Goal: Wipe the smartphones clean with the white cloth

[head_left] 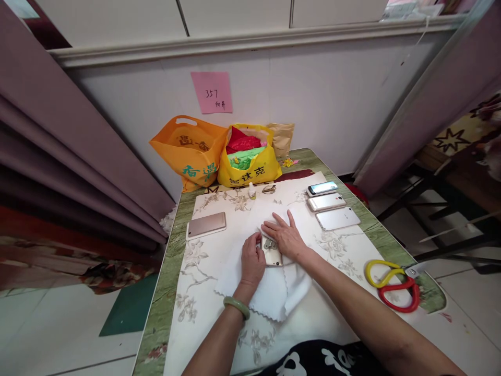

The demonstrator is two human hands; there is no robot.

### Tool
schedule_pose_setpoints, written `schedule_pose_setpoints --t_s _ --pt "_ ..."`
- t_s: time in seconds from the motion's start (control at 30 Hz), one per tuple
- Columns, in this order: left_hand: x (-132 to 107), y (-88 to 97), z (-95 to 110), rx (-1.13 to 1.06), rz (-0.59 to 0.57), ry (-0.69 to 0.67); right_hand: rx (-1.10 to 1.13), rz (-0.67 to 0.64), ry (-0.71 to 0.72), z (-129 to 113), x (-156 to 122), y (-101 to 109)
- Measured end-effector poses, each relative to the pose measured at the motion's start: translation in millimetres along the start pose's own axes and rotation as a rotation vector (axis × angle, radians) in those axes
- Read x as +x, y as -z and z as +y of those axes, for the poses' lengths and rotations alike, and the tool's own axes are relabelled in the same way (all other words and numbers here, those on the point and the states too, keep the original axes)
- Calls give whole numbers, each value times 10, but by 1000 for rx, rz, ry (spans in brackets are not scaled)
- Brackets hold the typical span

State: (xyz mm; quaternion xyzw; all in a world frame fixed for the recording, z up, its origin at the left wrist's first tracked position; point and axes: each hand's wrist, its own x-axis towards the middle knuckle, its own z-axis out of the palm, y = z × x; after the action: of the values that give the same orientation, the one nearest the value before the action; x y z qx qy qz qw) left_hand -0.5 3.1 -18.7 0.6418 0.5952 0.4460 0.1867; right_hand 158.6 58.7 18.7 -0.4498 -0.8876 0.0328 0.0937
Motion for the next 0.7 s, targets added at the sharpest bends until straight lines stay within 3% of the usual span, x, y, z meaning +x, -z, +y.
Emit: schedule_pose_setpoints --t_s 0.27,0.5,0.6,0.7 --pt "9 8 33 -12 -5 26 -87 89 -204 -31 -453 -109" --pt "12 19 58 -19 1 26 -67 127 -78 -259 -968 -95" --pt "7 15 55 -15 -9 34 -81 138 -61 -294 -1007 -91" --pt "6 9 40 -19 -6 31 -90 136 -102 -235 -818 -77"
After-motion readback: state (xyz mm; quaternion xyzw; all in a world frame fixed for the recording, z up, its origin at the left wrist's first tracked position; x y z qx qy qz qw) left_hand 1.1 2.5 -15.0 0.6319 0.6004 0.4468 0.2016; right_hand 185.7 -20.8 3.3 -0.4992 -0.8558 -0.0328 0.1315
